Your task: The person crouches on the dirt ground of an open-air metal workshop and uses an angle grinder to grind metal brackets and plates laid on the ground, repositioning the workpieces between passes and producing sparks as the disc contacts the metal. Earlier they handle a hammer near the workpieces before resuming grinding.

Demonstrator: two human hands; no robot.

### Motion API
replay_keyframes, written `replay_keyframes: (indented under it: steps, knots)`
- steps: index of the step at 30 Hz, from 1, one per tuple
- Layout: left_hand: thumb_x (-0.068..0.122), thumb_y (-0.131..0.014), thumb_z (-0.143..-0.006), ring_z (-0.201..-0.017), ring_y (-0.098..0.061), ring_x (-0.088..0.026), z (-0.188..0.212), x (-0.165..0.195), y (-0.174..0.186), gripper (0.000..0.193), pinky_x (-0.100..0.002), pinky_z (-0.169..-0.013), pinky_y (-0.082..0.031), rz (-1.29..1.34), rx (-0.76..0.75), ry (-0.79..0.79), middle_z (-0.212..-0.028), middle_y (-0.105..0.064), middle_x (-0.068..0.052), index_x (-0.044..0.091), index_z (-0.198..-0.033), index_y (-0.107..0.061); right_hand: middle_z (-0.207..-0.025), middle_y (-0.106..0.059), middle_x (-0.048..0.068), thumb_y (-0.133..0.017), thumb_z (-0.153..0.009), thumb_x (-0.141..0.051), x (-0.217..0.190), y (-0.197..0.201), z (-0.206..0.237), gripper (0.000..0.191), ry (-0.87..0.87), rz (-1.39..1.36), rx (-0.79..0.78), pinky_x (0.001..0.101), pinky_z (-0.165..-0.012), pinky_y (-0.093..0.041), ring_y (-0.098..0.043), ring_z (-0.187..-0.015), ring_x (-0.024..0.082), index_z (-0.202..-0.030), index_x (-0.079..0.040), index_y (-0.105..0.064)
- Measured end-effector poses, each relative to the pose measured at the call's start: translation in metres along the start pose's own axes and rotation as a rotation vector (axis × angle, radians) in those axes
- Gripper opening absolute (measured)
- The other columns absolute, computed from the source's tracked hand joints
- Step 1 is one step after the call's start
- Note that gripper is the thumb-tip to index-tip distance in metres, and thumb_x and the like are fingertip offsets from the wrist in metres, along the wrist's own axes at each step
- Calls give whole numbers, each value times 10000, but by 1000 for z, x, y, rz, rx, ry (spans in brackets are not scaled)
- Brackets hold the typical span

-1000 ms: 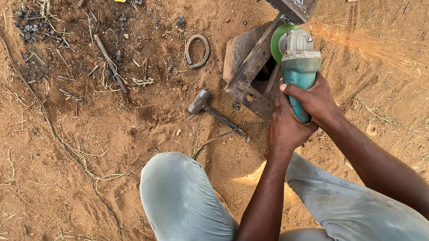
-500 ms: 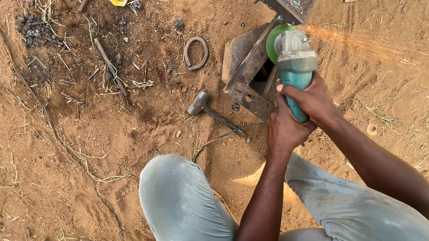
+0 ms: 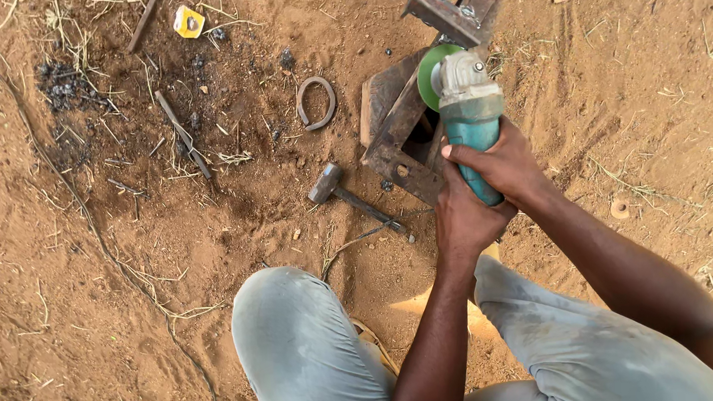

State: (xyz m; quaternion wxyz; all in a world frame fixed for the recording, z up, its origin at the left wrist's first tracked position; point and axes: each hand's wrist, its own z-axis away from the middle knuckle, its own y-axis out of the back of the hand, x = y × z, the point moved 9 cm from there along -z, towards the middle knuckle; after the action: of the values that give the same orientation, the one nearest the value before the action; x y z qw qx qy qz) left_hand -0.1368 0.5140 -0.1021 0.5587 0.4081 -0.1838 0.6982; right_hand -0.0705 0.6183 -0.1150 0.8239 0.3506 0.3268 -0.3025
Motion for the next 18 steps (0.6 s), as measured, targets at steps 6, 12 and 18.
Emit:
replay_keyframes:
  steps: [6, 12, 18]
  knots:
    - [350, -846, -656, -1081, -684, -453, -2, 3, 0, 1152, -528, -898, -570, -8, -7, 53, -1218, -680, -270, 88, -1577, -205, -1133, -725, 122, -864, -718, -361, -2, -1, -9, 718, -23, 100, -42, 361, -913, -572, -721, -1005, 210, -1285, -18, -588]
    - [355, -841, -661, -1072, -693, -447, -6, 12, 4, 1154, -520, -910, -574, -26, 11, 51, -1211, -689, -267, 82, -1578, -196, -1155, -727, 129, -867, -718, -392, -4, 0, -17, 723, -61, 111, -63, 362, -934, -561, -720, -1037, 224, -1282, -19, -610]
    - [359, -836, -649, -1043, -701, -448, -10, 16, 7, 1179, -534, -891, -567, -68, -4, 95, -1166, -704, -266, 80, -1581, -170, -1165, -733, 113, -872, -717, -389, -10, -3, -24, 719, -8, 82, -85, 367, -945, -549, -714, -1054, 209, -1288, -32, -623]
